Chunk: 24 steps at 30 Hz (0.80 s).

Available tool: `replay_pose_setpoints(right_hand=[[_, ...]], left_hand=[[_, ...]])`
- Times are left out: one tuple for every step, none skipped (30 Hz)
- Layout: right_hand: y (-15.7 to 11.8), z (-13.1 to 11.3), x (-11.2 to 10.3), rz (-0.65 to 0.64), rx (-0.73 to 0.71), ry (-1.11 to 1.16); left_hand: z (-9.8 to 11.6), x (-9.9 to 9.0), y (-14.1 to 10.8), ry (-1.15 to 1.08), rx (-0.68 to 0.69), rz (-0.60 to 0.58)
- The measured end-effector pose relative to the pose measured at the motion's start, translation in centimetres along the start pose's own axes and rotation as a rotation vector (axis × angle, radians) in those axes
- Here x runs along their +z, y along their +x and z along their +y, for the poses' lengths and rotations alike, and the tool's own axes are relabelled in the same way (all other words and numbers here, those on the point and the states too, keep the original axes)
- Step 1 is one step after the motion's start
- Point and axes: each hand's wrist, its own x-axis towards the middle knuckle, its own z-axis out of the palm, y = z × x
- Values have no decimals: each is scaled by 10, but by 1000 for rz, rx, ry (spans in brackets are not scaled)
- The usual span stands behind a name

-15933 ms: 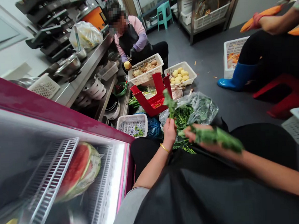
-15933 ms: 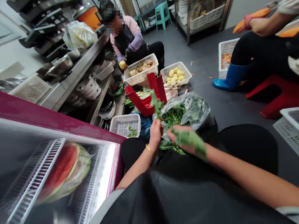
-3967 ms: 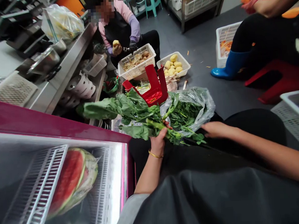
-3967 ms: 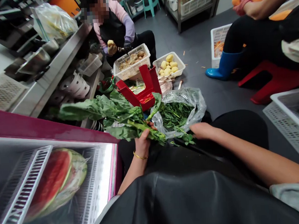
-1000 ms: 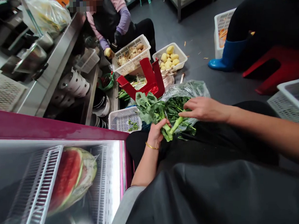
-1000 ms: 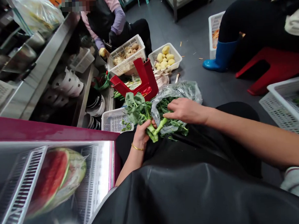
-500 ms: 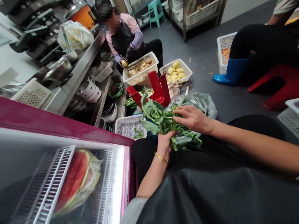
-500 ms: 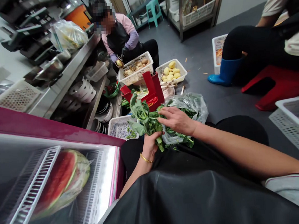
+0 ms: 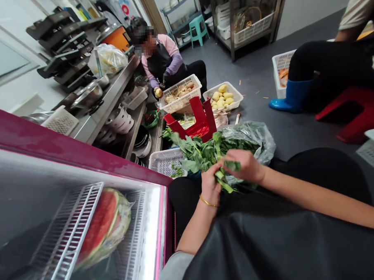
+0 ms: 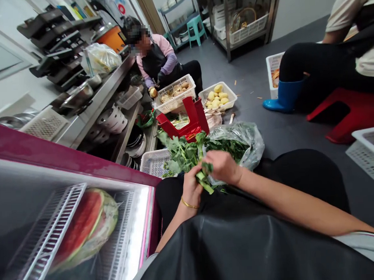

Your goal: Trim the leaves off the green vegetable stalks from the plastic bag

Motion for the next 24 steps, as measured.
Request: replay_pose_setpoints(right_hand=[[-7,-2,0,-56,-50,60],[-13,-3,-1,-98,-19,153],[-14,-1,-4,-120,92,271],[-13,3,-7,-130,259,412],[-8,7,-10,-135,441,568],[-1,11,-14,-141,602,725],[7,15,-16,-153,714,868],[15,18,-16,-159,782,980],[23,19,-16,-146,825,1054],[29,20,-14,-119,856,1094],[34,20,-11,-92,883,1118],[36,20,-8,-78,908,1143],[37,20,-5,-82,927,1175],[36,20,-3,-109,942,1213],[34,20,-1,-150,950,1255],[31,21,0,-191,949,1295],[29,21,0,-217,936,1326],[26,21,0,-216,911,1335],[23,21,0,-189,874,1306],[22,21,0,-145,830,1230],[21,20,0,-80,783,1109],[20,19,1,-9,732,954],[20,18,2,58,677,782],[20,16,3,110,621,616]], left_hand=[[3,-3,1,-11,-63,-5],[6,-6,1,-20,-113,-24],[9,-9,1,-26,-153,-56],[11,-11,0,-28,-186,-94],[13,-13,0,-29,-211,-126],[14,-14,-1,-26,-233,-153],[14,-15,-1,-17,-253,-173],[13,-14,-2,-4,-264,-184],[12,-13,-2,7,-256,-187],[11,-12,-2,15,-229,-184],[10,-11,-2,24,-190,-180],[10,-10,-2,36,-149,-175],[10,-10,-2,50,-117,-174],[10,-10,-2,64,-98,-175],[11,-11,-1,77,-90,-176],[11,-12,-1,86,-92,-174],[12,-12,0,90,-99,-170],[12,-12,0,90,-108,-165],[11,-12,0,86,-112,-159],[9,-11,-1,79,-108,-156],[7,-9,-2,72,-95,-157],[5,-6,-3,68,-71,-160],[2,-4,-4,65,-33,-163],[1,-2,-5,63,11,-164]])
